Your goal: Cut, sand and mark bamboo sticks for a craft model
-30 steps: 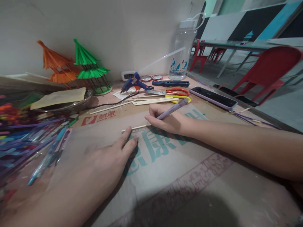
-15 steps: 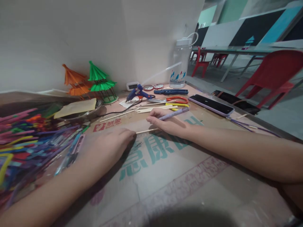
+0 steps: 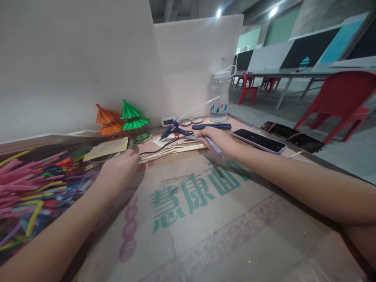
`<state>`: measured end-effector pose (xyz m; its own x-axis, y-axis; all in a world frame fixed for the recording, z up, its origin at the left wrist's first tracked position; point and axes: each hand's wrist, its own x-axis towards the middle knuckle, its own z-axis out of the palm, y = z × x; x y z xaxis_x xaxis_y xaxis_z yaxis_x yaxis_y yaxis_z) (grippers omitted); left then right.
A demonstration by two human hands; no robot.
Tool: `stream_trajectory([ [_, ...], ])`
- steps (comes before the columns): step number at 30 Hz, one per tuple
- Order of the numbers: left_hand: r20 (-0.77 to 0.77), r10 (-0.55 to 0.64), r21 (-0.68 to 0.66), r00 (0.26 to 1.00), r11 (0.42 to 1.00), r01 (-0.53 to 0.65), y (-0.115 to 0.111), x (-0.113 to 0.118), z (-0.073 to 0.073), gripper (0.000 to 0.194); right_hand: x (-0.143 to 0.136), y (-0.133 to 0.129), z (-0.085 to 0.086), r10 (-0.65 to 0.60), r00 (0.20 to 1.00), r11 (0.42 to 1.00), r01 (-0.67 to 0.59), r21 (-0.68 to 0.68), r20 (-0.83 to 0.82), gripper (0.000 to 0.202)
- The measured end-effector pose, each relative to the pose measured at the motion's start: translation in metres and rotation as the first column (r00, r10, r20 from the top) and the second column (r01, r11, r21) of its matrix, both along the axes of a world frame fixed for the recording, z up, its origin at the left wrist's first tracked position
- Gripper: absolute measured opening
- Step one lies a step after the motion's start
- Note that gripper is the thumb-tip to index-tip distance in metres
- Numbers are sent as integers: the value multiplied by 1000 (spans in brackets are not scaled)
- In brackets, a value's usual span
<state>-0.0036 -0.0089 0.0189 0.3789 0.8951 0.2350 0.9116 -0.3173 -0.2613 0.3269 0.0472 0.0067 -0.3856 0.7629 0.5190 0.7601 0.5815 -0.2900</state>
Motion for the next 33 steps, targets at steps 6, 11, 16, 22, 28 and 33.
stream_trajectory([
  [6, 72, -19, -58, 997, 998, 23, -26, 23, 2, 38, 5, 5, -18, 44, 980, 998, -36, -43, 196, 10],
  [11, 137, -210, -159, 968, 960, 231, -58, 40, -15, 34, 7, 5, -13, -16, 965, 1000, 22, -20, 261, 17],
  [16, 152, -255, -133, 955, 952, 276, -70, 38, -35, 29, -3, -7, -1, 11, 999, 1000, -11, -10, 53, 12],
  [22, 18, -300, -157, 954, 941, 299, -81, 42, -31, 26, -32, -41, -9, 338, 927, 938, -316, -146, 162, 11],
  [28, -138, -230, -274, 963, 944, 186, -93, 56, -17, 40, -39, -42, -29, 368, 926, 929, -363, -70, 87, 25],
  [33, -117, -232, -312, 966, 932, 186, -92, 60, -10, 44, -41, -43, -28, 464, 877, 882, -444, -157, 124, 28],
])
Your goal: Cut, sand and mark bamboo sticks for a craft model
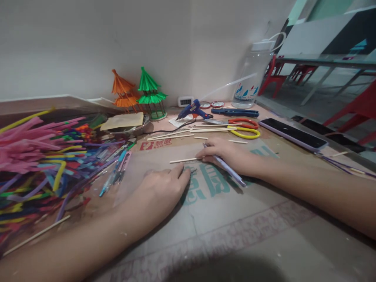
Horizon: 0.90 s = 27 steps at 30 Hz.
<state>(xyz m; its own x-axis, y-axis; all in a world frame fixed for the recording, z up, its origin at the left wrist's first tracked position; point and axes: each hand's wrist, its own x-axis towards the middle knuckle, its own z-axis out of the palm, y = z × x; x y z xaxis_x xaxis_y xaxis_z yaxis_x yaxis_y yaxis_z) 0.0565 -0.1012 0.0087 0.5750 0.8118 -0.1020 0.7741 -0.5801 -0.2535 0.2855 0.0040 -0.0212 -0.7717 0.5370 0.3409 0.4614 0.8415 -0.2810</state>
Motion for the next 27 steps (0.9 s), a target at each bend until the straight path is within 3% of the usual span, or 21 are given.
stream_trajectory([
  [7, -63, 57, -66, 996, 996, -61, -2, 4, 6, 44, 20, 10, 11, -24, 999, 992, 28, -125, 33, 23],
  [12, -66, 52, -44, 996, 997, -55, -2, 4, 4, 45, 15, 7, 9, -112, 994, 992, 111, -63, -8, 22],
  [18, -52, 53, -44, 997, 998, -55, -2, 4, 4, 46, 16, 12, 4, 4, 1000, 994, -5, -106, -12, 27],
  [23, -76, 56, -27, 996, 998, -58, -2, 4, 5, 45, 32, 27, 5, 5, 999, 993, -9, -120, -33, 26],
  [27, -82, 35, 2, 996, 999, -35, -2, 4, 4, 45, 31, 24, 11, 12, 1000, 988, -8, -153, 22, 23],
])
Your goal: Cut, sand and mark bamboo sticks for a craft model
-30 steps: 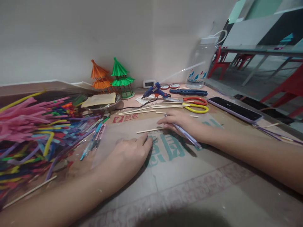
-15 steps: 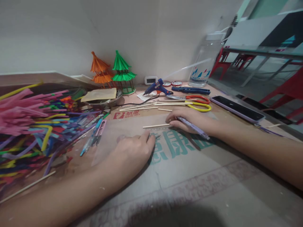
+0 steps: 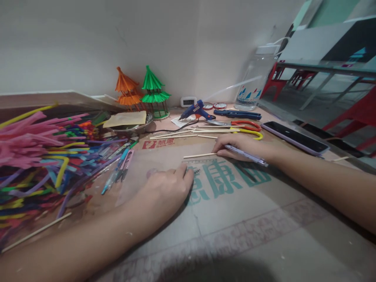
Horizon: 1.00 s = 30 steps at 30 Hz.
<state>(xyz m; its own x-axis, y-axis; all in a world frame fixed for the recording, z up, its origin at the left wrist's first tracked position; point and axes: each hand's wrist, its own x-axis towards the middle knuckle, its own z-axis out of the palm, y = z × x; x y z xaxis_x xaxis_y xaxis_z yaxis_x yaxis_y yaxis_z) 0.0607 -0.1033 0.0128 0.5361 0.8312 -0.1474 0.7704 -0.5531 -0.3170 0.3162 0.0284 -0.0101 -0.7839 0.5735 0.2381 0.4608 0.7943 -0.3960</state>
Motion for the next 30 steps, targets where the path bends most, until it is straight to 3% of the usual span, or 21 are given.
stream_trajectory([
  [3, 16, -12, 10, 1000, 1000, 12, -1, 1, 0, 45, -10, -10, 3, -18, 1000, 1000, 18, -9, -6, 24],
  [8, 19, -33, 36, 999, 999, 32, -2, 3, -1, 44, -26, -22, -5, 0, 1000, 995, -3, 103, 28, 30],
  [18, -9, -59, 101, 998, 993, 59, -3, 7, -11, 44, -35, -19, -13, -9, 1000, 995, 10, 98, -7, 30],
  [30, 13, -12, 50, 1000, 999, 12, -2, 8, -9, 45, -35, -18, -14, -6, 1000, 995, 7, 98, -6, 32],
])
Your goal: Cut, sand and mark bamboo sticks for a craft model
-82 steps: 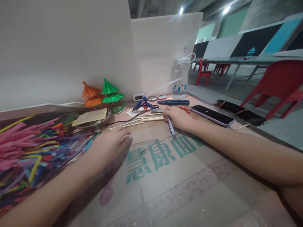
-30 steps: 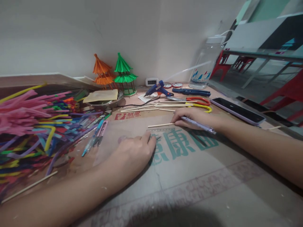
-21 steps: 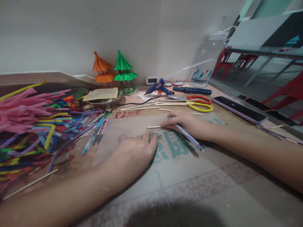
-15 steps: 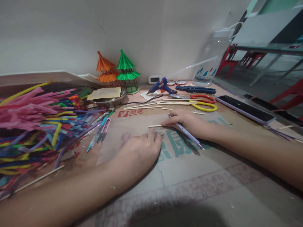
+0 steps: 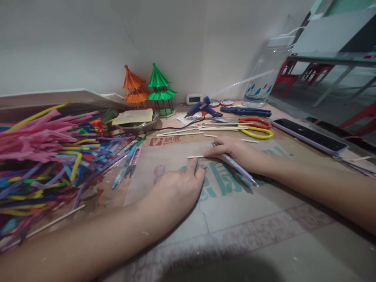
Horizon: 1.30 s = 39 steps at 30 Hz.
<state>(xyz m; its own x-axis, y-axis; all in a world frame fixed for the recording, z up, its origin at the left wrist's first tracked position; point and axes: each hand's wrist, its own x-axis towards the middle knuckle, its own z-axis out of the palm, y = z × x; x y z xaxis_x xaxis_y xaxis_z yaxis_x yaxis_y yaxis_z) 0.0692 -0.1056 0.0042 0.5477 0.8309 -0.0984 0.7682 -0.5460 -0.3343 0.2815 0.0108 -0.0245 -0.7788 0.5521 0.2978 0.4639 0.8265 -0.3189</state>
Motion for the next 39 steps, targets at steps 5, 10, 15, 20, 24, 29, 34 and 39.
stream_trajectory([
  [5, -5, 14, -21, 1000, 1000, -14, 0, 1, 0, 42, 1, 0, 0, -10, 1000, 1000, 10, -4, 13, 31],
  [10, 1, -2, -5, 1000, 1000, 2, 0, -1, 0, 41, 2, 0, 0, -3, 1000, 999, 3, -34, -8, 31],
  [15, -8, 8, -37, 1000, 999, -8, -1, 0, 3, 47, 3, -1, 1, -3, 1000, 999, 2, -45, -9, 30],
  [20, 8, 14, -46, 1000, 999, -13, 0, 1, 3, 43, 3, 0, 1, 13, 999, 999, -14, -43, -36, 28],
  [24, 7, 4, -26, 1000, 1000, -4, 0, 1, 2, 43, 3, 1, -1, 20, 999, 1000, -20, -20, -27, 28],
  [29, 11, -15, 2, 1000, 1000, 15, 0, -1, 0, 41, 4, 3, -2, 21, 1000, 1000, -21, -8, 12, 30],
  [34, 2, -21, 18, 1000, 1000, 21, 0, -1, 0, 45, 3, 2, -1, 21, 1000, 1000, -21, -4, 11, 30],
  [39, -7, -15, 8, 1000, 1000, 16, 1, -1, 0, 45, 2, 0, 1, 11, 1000, 1000, -11, -10, -8, 30],
])
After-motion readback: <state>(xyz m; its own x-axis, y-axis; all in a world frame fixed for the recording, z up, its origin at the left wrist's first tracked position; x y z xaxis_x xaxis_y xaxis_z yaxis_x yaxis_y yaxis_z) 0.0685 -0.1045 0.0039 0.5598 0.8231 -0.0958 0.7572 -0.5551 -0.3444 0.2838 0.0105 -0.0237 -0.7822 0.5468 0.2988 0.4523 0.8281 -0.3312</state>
